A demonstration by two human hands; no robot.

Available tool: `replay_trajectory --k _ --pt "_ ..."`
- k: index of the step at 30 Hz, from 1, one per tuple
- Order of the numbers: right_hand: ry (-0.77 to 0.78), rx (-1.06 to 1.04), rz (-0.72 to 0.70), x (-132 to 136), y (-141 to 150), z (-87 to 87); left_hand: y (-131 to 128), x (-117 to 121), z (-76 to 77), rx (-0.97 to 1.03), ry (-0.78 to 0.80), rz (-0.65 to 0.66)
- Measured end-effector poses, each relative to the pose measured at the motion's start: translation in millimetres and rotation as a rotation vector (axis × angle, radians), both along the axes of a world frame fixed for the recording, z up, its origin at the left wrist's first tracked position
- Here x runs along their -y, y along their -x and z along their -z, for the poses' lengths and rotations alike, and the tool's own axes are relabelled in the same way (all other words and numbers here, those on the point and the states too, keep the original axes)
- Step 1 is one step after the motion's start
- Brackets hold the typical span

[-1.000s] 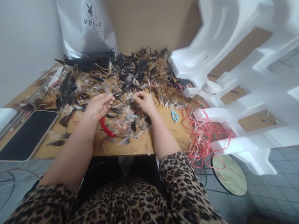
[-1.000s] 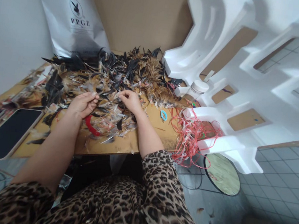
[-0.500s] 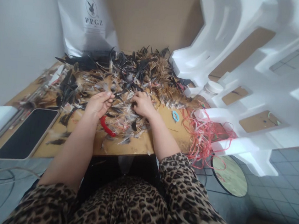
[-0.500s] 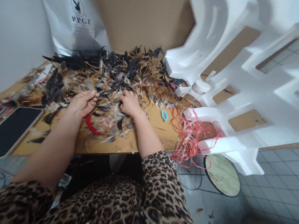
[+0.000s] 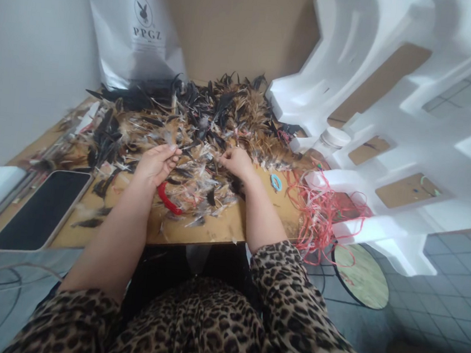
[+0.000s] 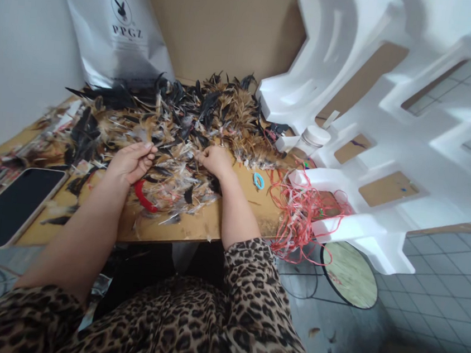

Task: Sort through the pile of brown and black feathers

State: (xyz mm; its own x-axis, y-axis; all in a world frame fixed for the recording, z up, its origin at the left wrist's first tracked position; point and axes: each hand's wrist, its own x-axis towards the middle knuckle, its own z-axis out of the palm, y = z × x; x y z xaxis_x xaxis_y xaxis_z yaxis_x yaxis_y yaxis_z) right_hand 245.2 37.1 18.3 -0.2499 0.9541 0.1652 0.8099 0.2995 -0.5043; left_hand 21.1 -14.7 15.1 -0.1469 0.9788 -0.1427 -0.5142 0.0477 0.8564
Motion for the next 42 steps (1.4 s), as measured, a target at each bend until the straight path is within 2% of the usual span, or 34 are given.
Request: replay_trajectory --k 3,6,9,13,17,22,36,42 --pt "0.055 0.066 0.016 2.4 7.1 3.8 -0.9 0.5 0.3 -0.011 -0.006 0.015" --pt "0.07 -0.015 0.017 4.2 12.2 4.4 -1.3 0.5 1.7 -0.014 -0.015 0.033" --pt "0.146 -0.344 -0.025 5.9 14.2 0.6 -2.7 0.8 3.3 -0.024 -0.014 0.063" --pt "0.36 -0.868 -0.081 11.7 24.3 -3.4 -6.7 1.4 6.4 -0.068 0.013 0.121" --pt "0.577 -1.127 -0.184 20.5 43.8 0.8 -11.1 1.8 11.1 -0.096 0.03 0.203" --pt "0.568 -1.187 -0.205 25.1 58.8 8.7 -13.9 2.3 14.5 -0.119 0.022 0.295" --pt "0.483 -1.272 -0.103 29.6 67.8 10.4 -16.5 2.7 16.3 -0.134 0.042 0.291" --pt "0.43 -1.289 -0.131 28.8 68.7 13.4 -17.1 3.4 16.4 -0.172 0.014 0.305"
